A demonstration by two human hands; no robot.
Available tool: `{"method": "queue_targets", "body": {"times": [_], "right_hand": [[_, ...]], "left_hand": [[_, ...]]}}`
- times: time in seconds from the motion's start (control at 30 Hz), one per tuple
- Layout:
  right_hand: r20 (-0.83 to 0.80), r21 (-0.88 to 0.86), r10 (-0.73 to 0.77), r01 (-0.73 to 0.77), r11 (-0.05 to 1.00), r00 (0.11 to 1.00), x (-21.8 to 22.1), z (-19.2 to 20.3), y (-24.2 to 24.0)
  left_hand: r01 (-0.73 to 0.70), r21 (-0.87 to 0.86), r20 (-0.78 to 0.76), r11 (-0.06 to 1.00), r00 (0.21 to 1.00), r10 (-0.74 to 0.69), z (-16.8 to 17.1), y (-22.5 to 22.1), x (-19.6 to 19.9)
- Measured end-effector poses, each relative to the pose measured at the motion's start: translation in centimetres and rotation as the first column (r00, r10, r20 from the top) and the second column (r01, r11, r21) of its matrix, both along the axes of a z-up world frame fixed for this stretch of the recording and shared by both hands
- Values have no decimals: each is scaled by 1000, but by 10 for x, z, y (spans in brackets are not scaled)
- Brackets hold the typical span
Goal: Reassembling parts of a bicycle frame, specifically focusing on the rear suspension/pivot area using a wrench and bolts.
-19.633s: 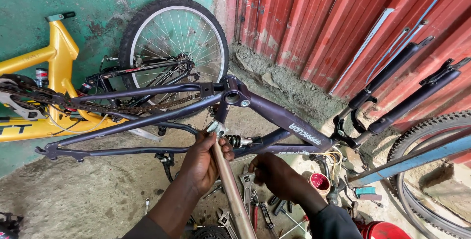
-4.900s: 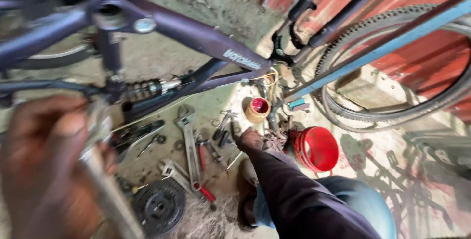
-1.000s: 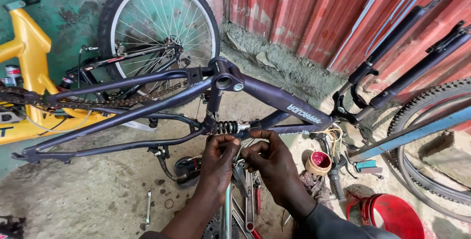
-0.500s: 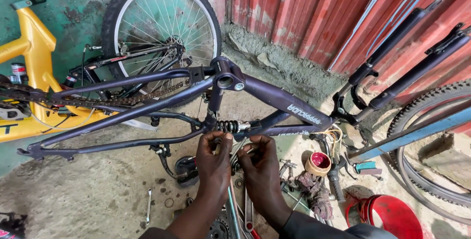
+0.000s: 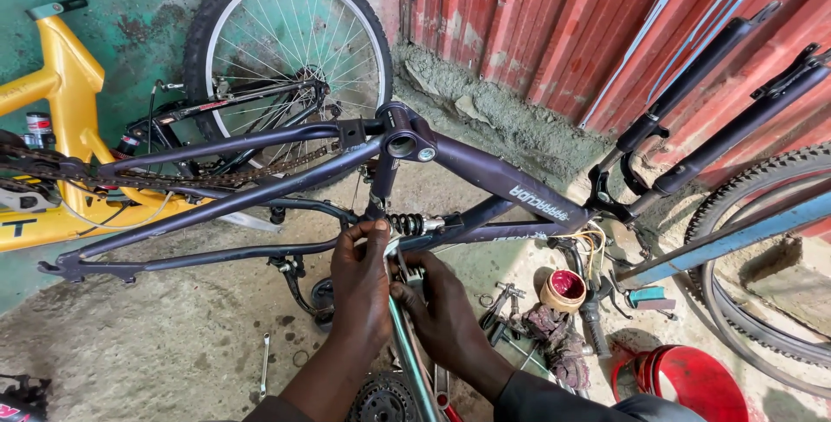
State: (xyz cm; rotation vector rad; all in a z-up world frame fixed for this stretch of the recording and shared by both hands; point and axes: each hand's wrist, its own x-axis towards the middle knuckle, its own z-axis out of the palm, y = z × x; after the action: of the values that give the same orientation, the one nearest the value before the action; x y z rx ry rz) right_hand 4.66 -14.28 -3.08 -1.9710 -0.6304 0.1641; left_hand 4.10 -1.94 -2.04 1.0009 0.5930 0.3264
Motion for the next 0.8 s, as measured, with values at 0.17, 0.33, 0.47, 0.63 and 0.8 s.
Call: {"method": "queue_targets", "body": {"times": [0.17,0.33,0.47,0.63,0.8], "right_hand": [[-553,323,-81,303,896,829,28,-14,-11],[-725,688,236,661,299,647,60,11,-51],[-823,568,240,755,329,514,34,26,-48],[-765,555,208,462,691,609,22,20,-32],[-763,339,130,221,914,633,9,39,-16]], "left_hand": [[20,8,12,1000,1000,-21,18,14,-2],[25,64,8,998,1000,-26,31,25,-18],[44,50,-21,998,999,-43,21,31,-20],[103,-85,17,991,995,-101,18,31,-21],[115,-192,96,975,991,-98,7,32,-12]]}}
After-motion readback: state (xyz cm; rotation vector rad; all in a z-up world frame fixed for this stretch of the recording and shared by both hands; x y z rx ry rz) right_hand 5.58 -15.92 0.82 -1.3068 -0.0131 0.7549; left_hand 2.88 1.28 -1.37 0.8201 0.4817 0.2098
